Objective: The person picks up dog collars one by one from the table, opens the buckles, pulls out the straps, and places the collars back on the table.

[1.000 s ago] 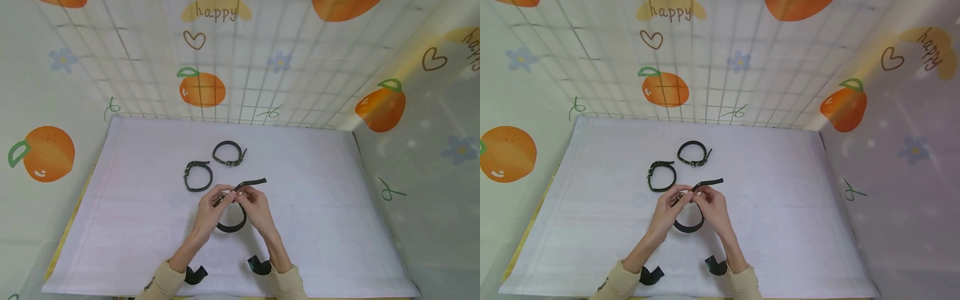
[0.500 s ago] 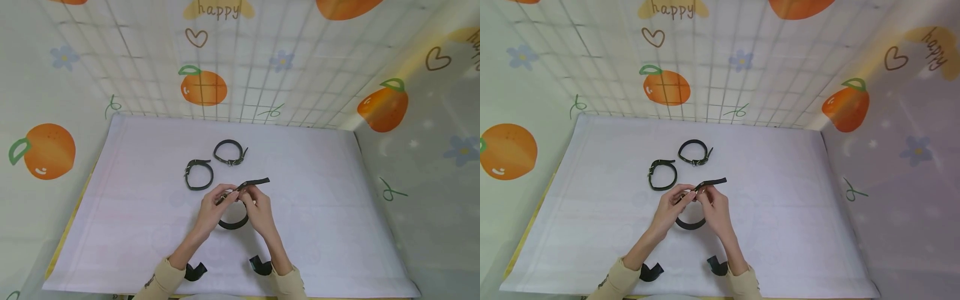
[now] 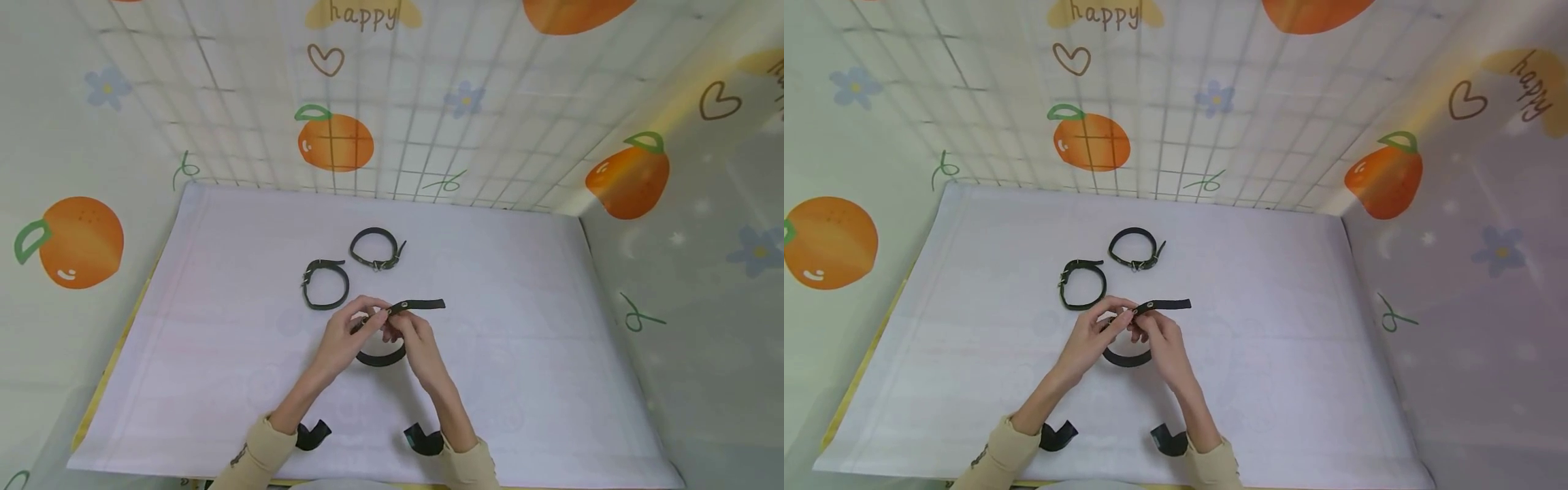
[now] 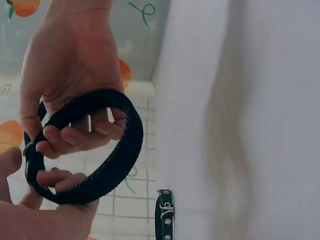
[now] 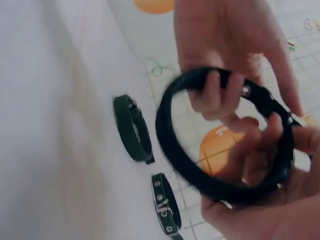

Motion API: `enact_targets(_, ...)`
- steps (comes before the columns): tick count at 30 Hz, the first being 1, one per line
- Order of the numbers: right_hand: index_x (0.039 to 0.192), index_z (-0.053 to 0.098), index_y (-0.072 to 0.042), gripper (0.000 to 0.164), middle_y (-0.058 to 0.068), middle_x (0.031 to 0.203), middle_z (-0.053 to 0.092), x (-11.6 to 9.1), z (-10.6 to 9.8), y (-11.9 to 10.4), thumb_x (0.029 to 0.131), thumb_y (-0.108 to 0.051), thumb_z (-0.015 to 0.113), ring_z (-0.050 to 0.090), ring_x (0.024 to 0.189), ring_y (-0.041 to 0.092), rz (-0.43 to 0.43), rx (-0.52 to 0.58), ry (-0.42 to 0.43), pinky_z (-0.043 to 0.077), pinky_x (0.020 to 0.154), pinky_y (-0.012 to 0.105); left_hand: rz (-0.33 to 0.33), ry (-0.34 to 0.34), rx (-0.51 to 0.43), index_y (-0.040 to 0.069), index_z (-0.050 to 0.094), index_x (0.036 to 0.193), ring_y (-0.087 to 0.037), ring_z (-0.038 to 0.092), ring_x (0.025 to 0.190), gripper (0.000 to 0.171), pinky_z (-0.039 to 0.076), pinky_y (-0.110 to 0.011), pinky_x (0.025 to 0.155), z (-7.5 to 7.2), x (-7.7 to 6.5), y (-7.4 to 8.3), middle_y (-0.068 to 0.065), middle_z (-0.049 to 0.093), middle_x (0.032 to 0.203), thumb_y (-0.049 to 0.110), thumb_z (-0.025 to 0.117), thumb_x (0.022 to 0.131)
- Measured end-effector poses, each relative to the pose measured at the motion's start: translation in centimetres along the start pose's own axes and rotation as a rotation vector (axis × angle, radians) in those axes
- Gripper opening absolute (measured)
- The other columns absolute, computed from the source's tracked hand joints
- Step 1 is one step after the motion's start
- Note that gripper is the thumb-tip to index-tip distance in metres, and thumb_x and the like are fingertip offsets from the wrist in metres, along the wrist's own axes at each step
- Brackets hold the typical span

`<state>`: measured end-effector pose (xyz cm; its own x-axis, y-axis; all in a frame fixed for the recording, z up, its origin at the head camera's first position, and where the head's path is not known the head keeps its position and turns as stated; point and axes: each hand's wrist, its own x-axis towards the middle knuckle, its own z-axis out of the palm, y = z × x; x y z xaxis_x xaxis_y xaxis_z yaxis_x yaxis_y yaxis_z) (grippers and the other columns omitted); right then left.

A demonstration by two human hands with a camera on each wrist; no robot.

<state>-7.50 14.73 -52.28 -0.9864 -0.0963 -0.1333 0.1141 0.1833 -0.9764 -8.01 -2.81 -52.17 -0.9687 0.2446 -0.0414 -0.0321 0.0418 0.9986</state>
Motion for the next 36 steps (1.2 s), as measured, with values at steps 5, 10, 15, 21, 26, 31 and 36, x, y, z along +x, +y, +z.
enact_targets(5, 0.087, 0.064, -0.003, 0.027, -0.001, 0.078, 0.059, 0.2, 0.0, -0.3, 0.103, -0.017, 0.047, 0.057, 0.079, 0.015, 0.067, 0.158, 0.091, 0.049, 0.082, 0.026, -0.026, 0.007, -0.011, 0.02, 0.071, 0.133, -0.021, 0.062, 0.085, 0.032, 0.048, -0.023, 0.073, -0.3, 0.2, 0.0, -0.003, 0.066, 0.113, 0.041, 0.056, 0.113)
enact_targets(10, 0.083, 0.06, -0.007, 0.026, -0.002, 0.076, 0.056, 0.3, -0.3, -0.5, 0.103, -0.018, 0.047, 0.054, 0.079, 0.015, 0.091, 0.206, 0.117, 0.047, 0.082, 0.027, -0.07, 0.01, 0.052, 0.007, 0.071, 0.121, -0.029, 0.071, 0.105, 0.044, 0.056, -0.027, 0.09, -0.8, 0.3, -0.1, -0.02, 0.075, 0.117, 0.039, 0.041, 0.118)
enact_targets(15, 0.081, 0.055, -0.008, 0.027, -0.002, 0.077, 0.053, 0.4, -0.4, -0.6, 0.104, -0.018, 0.047, 0.052, 0.078, 0.014, 0.103, 0.226, 0.114, 0.046, 0.081, 0.026, -0.091, -0.042, 0.067, 0.005, 0.072, 0.112, -0.028, 0.07, 0.112, 0.041, 0.056, -0.035, 0.1, -1.0, 0.4, -0.5, -0.022, 0.076, 0.116, 0.038, 0.047, 0.117)
enact_targets(21, 0.083, 0.053, -0.009, 0.022, -0.003, 0.077, 0.05, 0.7, -0.5, -0.8, 0.103, -0.017, 0.048, 0.05, 0.078, 0.013, 0.137, 0.295, 0.109, 0.045, 0.081, 0.025, -0.137, -0.068, 0.011, 0.004, 0.071, 0.111, -0.022, 0.069, 0.108, 0.04, 0.055, -0.03, 0.098, -1.3, 0.5, -0.6, -0.02, 0.075, 0.115, 0.037, 0.049, 0.116)
enact_targets(26, 0.086, 0.053, -0.008, 0.018, -0.003, 0.074, 0.047, 0.9, -0.4, -0.7, 0.102, -0.017, 0.049, 0.048, 0.076, 0.012, 0.16, 0.387, 0.136, 0.044, 0.079, 0.024, -0.2, -0.084, -0.066, 0.003, 0.07, 0.11, -0.034, 0.067, 0.111, 0.041, 0.051, -0.03, 0.099, -1.8, 0.6, -0.9, -0.017, 0.073, 0.113, 0.036, 0.046, 0.117)
enact_targets(31, 0.092, 0.057, -0.007, 0.017, -0.004, 0.072, 0.046, 0.7, 0.0, -0.7, 0.103, -0.017, 0.048, 0.048, 0.074, 0.012, 0.165, 0.437, 0.151, 0.044, 0.078, 0.026, -0.224, -0.085, -0.148, 0.005, 0.065, 0.102, -0.036, 0.069, 0.113, 0.04, 0.053, -0.029, 0.099, -1.9, 0.8, -1.3, -0.006, 0.07, 0.104, 0.036, 0.045, 0.116)
enact_targets(36, 0.095, 0.059, -0.006, 0.017, -0.005, 0.071, 0.046, 0.6, 0.3, -0.7, 0.103, -0.017, 0.048, 0.048, 0.073, 0.012, 0.166, 0.424, 0.157, 0.044, 0.079, 0.026, -0.22, -0.047, -0.112, 0.006, 0.067, 0.102, -0.025, 0.07, 0.108, 0.039, 0.054, -0.031, 0.099, -1.9, 0.8, -1.3, -0.007, 0.073, 0.107, 0.034, 0.044, 0.116)
